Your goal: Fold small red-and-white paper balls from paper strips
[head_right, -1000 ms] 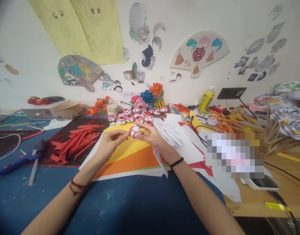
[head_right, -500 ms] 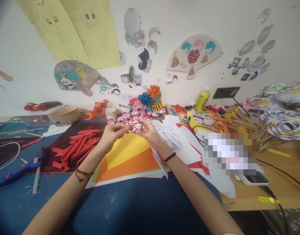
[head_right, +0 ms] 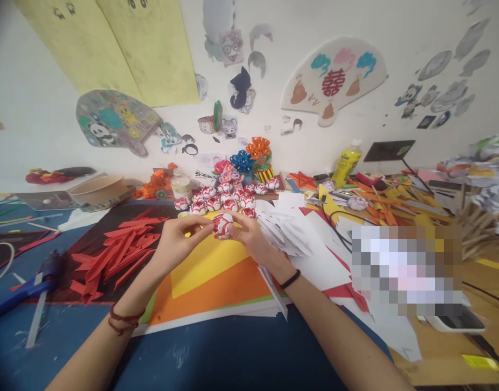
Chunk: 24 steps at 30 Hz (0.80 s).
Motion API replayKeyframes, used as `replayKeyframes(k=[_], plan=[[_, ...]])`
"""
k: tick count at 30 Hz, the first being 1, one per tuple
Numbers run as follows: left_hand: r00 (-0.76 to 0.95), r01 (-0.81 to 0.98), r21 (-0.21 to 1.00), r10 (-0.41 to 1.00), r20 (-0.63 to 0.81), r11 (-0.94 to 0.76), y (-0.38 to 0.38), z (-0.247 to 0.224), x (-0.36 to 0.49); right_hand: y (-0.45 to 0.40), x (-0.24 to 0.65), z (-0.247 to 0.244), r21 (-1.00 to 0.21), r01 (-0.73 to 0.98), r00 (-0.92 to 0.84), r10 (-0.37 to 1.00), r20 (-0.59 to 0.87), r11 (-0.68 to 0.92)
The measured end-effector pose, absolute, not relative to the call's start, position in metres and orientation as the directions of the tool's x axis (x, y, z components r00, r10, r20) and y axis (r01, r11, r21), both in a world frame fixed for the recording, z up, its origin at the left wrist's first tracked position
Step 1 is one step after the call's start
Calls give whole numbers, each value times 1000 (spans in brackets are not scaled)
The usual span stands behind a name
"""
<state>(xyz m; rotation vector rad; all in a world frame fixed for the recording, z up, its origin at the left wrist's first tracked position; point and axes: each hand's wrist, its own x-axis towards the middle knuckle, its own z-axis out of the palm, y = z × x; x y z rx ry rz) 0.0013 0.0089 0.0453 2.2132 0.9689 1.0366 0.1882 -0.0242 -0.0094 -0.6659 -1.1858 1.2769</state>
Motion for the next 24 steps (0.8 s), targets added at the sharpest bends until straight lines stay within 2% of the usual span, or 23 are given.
replayKeyframes(k=[5,9,15,18,22,24], plan=[[627,383,496,613,481,-780,13,49,-7,-24,193,-10,-946,-241,-171,950,262,218],[621,400,401,566,543,-824,11,45,-7,-26,191,-7,-957,-205,-124,964,234,206],[607,418,278,494,623,-865,7,38,-6,-28,185,-5,-957,-248,-43,985,166,150],[573,382,407,558,600,-830,9,41,-7,-28,187,-3,-951,-255,-61,978,199,177],[598,280,689,683,421,-669,16,47,-11,-30,189,1,-938,-287,-167,953,251,197],[611,226,771,703,365,-596,18,48,-13,-30,188,2,-931,-318,-203,946,251,179]])
